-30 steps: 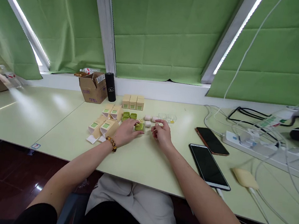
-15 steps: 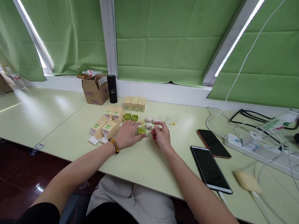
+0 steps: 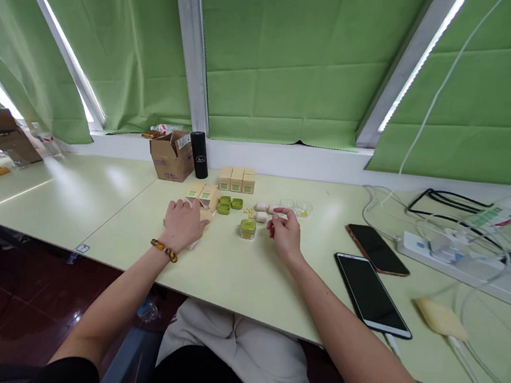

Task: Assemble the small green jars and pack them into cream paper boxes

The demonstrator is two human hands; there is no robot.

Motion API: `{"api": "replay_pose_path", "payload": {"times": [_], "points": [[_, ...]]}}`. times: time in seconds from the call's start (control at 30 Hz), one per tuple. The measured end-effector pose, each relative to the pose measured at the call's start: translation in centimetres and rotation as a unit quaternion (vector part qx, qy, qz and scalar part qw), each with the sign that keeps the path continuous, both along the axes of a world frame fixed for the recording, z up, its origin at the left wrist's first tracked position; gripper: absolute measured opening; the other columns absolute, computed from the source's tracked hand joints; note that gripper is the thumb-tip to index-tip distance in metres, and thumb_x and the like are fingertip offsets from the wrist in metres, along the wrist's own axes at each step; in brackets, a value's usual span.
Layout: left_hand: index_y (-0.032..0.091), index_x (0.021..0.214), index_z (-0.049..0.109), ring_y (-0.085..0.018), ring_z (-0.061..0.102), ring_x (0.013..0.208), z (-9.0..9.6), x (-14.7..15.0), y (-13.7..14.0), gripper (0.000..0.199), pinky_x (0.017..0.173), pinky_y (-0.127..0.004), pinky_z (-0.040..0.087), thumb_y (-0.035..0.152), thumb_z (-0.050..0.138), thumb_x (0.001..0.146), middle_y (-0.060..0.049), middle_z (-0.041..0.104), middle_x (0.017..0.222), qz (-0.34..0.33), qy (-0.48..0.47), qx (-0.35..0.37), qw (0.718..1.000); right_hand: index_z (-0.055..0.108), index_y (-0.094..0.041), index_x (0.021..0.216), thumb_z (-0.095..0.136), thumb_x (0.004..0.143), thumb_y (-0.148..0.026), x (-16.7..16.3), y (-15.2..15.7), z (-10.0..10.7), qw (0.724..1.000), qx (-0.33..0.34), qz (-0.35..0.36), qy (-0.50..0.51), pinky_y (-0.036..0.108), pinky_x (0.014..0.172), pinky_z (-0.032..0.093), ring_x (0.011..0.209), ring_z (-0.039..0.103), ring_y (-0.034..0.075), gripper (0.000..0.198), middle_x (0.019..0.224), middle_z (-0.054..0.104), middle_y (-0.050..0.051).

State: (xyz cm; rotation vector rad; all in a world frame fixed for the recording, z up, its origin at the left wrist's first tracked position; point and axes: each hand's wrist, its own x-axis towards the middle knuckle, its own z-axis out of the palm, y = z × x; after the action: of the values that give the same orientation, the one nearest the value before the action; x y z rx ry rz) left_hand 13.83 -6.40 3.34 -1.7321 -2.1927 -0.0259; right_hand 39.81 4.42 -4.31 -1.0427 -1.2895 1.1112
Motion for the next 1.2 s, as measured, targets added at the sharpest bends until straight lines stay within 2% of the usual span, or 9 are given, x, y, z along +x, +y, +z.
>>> {"api": "replay_pose_path", "payload": {"times": [0.23,0.4,0.53,0.7,0.8,0.9,0.97,1.03,1.2], "points": [[0.008,0.135,0.057,-0.041,0.064,0.111,-2.7,0.7,-0.8,0.062,0.095,-0.047,0.043,0.053,0.068,0.094,-0.026,0.069,0.118,-0.012,0.027,0.018,0.999,0.057,-0.026,0.111,0.064,0.085,-0.071,0.0,-0.2,0.1,1.000,0.014,-0.005,-0.013,0.029,0.053,0.043,0.051,0.051,0.014,0.052,0.066,0.063,-0.006],[0.008,0.129,0.056,-0.037,0.065,0.108,-3.1,0.8,-1.2,0.044,0.095,-0.046,0.044,0.034,0.064,0.094,-0.023,0.067,0.116,-0.020,0.001,0.044,0.999,0.058,-0.026,0.114,0.064,0.087,-0.067,0.0,-0.4,0.3,1.000,0.025,-0.002,-0.016,0.030,0.055,0.045,0.053,0.052,0.015,0.050,0.068,0.064,-0.005],[0.010,0.125,0.054,-0.036,0.064,0.104,-2.5,0.9,-2.3,0.034,0.090,-0.047,0.046,0.026,0.057,0.096,-0.020,0.066,0.111,-0.059,-0.018,0.118,0.991,0.058,-0.026,0.115,0.062,0.091,-0.065,-0.1,-0.7,0.3,0.999,0.043,0.002,-0.022,0.030,0.056,0.045,0.054,0.052,0.015,0.046,0.070,0.065,-0.005],[0.014,0.127,0.050,-0.036,0.060,0.110,-1.4,2.4,-1.5,0.033,0.089,-0.048,0.049,0.028,0.058,0.098,-0.020,0.062,0.119,-0.158,-0.064,0.254,0.952,0.059,-0.026,0.119,0.061,0.099,-0.056,-0.5,-1.8,0.7,0.988,0.143,0.024,-0.047,0.035,0.069,0.052,0.069,0.061,0.019,0.036,0.081,0.066,-0.001],[0.016,0.129,0.048,-0.036,0.058,0.117,-1.1,3.9,0.6,0.034,0.093,-0.049,0.050,0.030,0.059,0.100,-0.019,0.059,0.123,-0.221,-0.093,0.312,0.919,0.058,-0.029,0.131,0.060,0.103,-0.052,-1.0,-2.6,0.9,0.974,0.213,0.065,-0.042,0.041,0.082,0.059,0.083,0.068,0.020,0.037,0.109,0.065,0.005],[0.016,0.132,0.047,-0.037,0.057,0.125,-1.2,5.5,2.9,0.037,0.099,-0.052,0.050,0.032,0.061,0.102,-0.021,0.057,0.128,-0.273,-0.117,0.348,0.889,0.048,-0.036,0.150,0.060,0.105,-0.053,-1.5,-3.0,1.1,0.961,0.254,0.108,-0.015,0.048,0.101,0.061,0.105,0.073,0.022,0.050,0.139,0.051,0.010],[0.017,0.132,0.048,-0.037,0.057,0.126,-1.5,6.6,4.2,0.039,0.099,-0.053,0.050,0.035,0.063,0.102,-0.022,0.057,0.130,-0.309,-0.124,0.352,0.875,0.043,-0.039,0.156,0.058,0.106,-0.055,-1.7,-3.0,1.2,0.955,0.269,0.128,-0.006,0.051,0.111,0.059,0.115,0.072,0.023,0.055,0.149,0.042,0.011],[0.018,0.133,0.048,-0.037,0.057,0.127,-1.8,7.4,5.0,0.040,0.100,-0.053,0.050,0.036,0.064,0.102,-0.022,0.057,0.131,-0.334,-0.135,0.341,0.868,0.048,-0.039,0.155,0.056,0.106,-0.059,-1.6,-3.0,1.4,0.954,0.269,0.130,-0.012,0.052,0.114,0.057,0.118,0.070,0.024,0.054,0.152,0.039,0.012],[0.019,0.135,0.048,-0.037,0.053,0.135,-2.4,7.7,5.2,0.046,0.106,-0.055,0.049,0.042,0.065,0.099,-0.021,0.055,0.136,-0.410,-0.209,0.290,0.839,0.062,-0.035,0.142,0.056,0.105,-0.061,-0.7,-2.5,2.1,0.967,0.238,0.092,-0.003,0.049,0.103,0.063,0.112,0.068,0.024,0.045,0.150,0.044,0.013]]}}
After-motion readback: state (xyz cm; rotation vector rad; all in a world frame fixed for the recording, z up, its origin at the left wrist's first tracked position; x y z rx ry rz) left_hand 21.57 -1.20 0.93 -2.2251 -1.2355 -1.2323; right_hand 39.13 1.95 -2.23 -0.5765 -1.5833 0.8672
